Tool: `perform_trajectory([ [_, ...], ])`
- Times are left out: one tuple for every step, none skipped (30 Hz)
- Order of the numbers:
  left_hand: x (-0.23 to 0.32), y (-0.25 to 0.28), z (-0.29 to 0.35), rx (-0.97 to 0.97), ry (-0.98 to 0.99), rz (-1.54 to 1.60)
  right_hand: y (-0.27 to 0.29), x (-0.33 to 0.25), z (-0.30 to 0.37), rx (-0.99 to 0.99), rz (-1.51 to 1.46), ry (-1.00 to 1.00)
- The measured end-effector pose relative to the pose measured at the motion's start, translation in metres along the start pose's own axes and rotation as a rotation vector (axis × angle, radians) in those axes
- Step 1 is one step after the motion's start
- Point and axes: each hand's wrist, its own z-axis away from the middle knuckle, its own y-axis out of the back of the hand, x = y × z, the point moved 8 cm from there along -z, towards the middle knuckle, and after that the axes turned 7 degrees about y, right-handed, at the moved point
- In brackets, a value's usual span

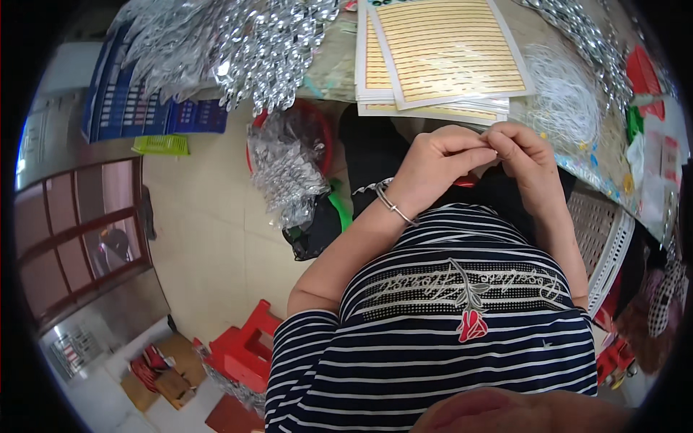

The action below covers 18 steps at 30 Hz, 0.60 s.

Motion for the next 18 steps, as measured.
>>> perform_trajectory([
  [-0.003, 0.002, 0.002, 0.001, 0.015, 0.035, 0.000, 0.002, -0.002, -0.005, 0.040, 0.002],
  [-0.004, 0.003, 0.001, 0.004, 0.009, 0.053, 0.002, 0.004, -0.002, 0.010, 0.086, 0.005],
  [-0.005, 0.004, 0.001, 0.003, 0.008, 0.057, 0.002, 0.006, -0.002, 0.011, 0.090, 0.004],
  [-0.006, 0.004, 0.002, -0.008, 0.017, 0.078, 0.002, 0.008, -0.002, 0.010, 0.088, 0.003],
  [-0.007, 0.003, 0.002, -0.014, 0.029, 0.097, 0.002, 0.009, -0.002, 0.006, 0.083, 0.001],
  [-0.007, 0.004, 0.002, -0.015, 0.029, 0.098, 0.002, 0.007, -0.002, 0.007, 0.083, 0.000],
  [-0.005, 0.005, 0.003, -0.027, 0.019, 0.067, 0.000, 0.004, -0.002, -0.010, 0.087, 0.008],
  [-0.003, 0.006, 0.004, -0.043, 0.010, 0.038, 0.000, 0.000, -0.001, -0.021, 0.092, 0.014],
  [-0.003, 0.008, 0.005, -0.054, 0.012, 0.042, 0.004, -0.001, 0.001, -0.010, 0.096, 0.012],
  [0.002, 0.016, 0.008, -0.009, -0.054, -0.056, 0.005, -0.003, 0.003, -0.068, 0.161, 0.029],
  [0.009, 0.021, 0.010, 0.029, -0.121, -0.155, 0.009, -0.006, 0.006, -0.118, 0.227, 0.046],
  [0.008, 0.028, 0.013, 0.061, -0.044, -0.159, 0.015, -0.010, 0.008, -0.143, 0.386, 0.058],
  [0.004, 0.037, 0.014, 0.088, -0.096, -0.177, 0.026, -0.009, 0.009, -0.125, 0.391, 0.053],
  [0.001, 0.043, 0.016, 0.104, -0.056, -0.150, 0.036, -0.015, 0.010, -0.131, 0.535, 0.149],
  [-0.003, 0.050, 0.019, 0.115, -0.015, -0.119, 0.043, -0.020, 0.013, -0.135, 0.683, 0.241],
  [-0.007, 0.056, 0.021, 0.125, -0.017, -0.102, 0.053, -0.022, 0.015, -0.084, 0.667, 0.216],
  [-0.009, 0.061, 0.023, 0.137, -0.017, -0.086, 0.061, -0.022, 0.018, -0.070, 0.673, 0.209],
  [-0.011, 0.062, 0.025, 0.127, 0.023, -0.095, 0.073, -0.025, 0.020, -0.014, 0.663, 0.232],
])
